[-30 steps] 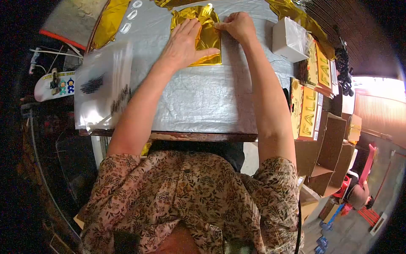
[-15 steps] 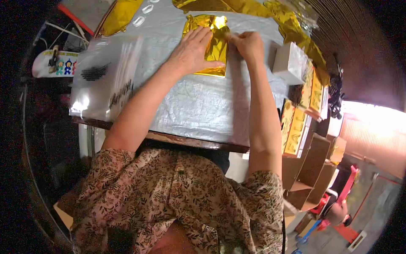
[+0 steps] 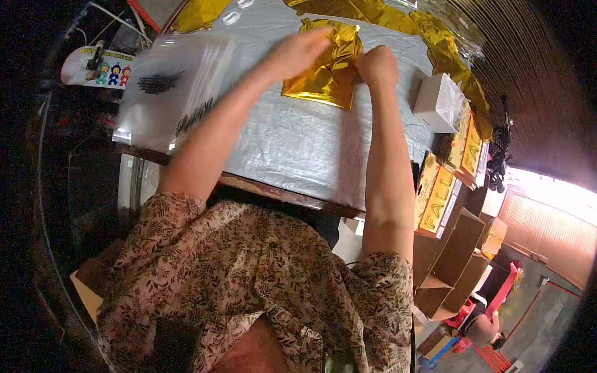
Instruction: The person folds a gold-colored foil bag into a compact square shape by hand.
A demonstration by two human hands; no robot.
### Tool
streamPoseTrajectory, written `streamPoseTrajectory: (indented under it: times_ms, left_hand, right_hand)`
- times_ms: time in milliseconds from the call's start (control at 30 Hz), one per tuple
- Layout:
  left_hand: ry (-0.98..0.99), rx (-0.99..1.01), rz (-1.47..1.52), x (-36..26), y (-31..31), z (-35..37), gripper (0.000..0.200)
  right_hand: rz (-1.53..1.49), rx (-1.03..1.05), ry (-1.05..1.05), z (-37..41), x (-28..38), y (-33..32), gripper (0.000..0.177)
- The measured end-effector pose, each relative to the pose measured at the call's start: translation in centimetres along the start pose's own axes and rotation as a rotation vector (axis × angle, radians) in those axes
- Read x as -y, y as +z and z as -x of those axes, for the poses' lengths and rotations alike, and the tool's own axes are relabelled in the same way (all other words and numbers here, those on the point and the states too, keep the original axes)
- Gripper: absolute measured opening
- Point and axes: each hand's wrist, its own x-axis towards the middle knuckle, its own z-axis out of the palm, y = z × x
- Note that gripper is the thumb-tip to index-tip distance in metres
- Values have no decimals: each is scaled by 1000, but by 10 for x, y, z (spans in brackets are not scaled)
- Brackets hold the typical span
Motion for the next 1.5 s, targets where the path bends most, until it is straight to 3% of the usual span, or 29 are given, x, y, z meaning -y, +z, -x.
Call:
streamPoseTrajectory:
  times_ms: [133, 200, 300, 400, 633, 700, 867, 1033, 1167, 1233, 1300, 1367, 1433, 1467, 1500]
  left_hand:
    - [-132, -185, 117, 38, -33, -5, 35]
    - [-222, 77, -151, 25, -56, 4, 33]
    - [-91, -59, -349, 20, -45, 17, 40]
    - [1, -87, -346, 32, -38, 16, 40]
    - [21, -74, -336, 32, -35, 18, 41]
    - [-47, -67, -316, 28, -35, 19, 42]
    - [-93, -42, -326, 21, -39, 8, 48]
    - [-249, 53, -404, 11, -26, -15, 63]
    - [-118, -18, -509, 28, -11, -21, 59]
    - [-62, -45, -498, 22, -14, -22, 56]
    - [-316, 181, -394, 3, -26, -22, 53]
    - [-290, 149, -360, -2, -29, -18, 47]
    - [-394, 190, -222, -6, -35, -18, 44]
    - [-263, 77, -249, 0, -30, -12, 45]
    - [-256, 75, -254, 2, -28, -9, 45]
  right_hand:
    - [1, 17, 65, 4, 2, -2, 28]
    - [8, 3, 32, 1, -1, 3, 32]
    - [123, -57, -43, 19, 16, -5, 36]
    - [118, -61, -48, 28, 24, -10, 38]
    - [63, -119, -21, 19, 10, 1, 40]
    - [5, -52, 4, 14, 7, 5, 41]
    - [0, -114, -33, 17, 8, 14, 36]
    - [-159, -22, -9, 12, -4, 23, 22]
    - [-185, 7, 19, 40, 7, 0, 30]
    - [-444, 24, 23, 51, 6, -9, 22]
    - [-580, 72, 18, 58, 4, -19, 18]
    - [-718, 120, 14, 61, -2, -20, 14]
    - [-906, 135, 71, 61, -5, -20, 13]
    - [-911, 129, 70, 61, -6, -19, 13]
    - [-864, 154, 81, 60, -6, -19, 15]
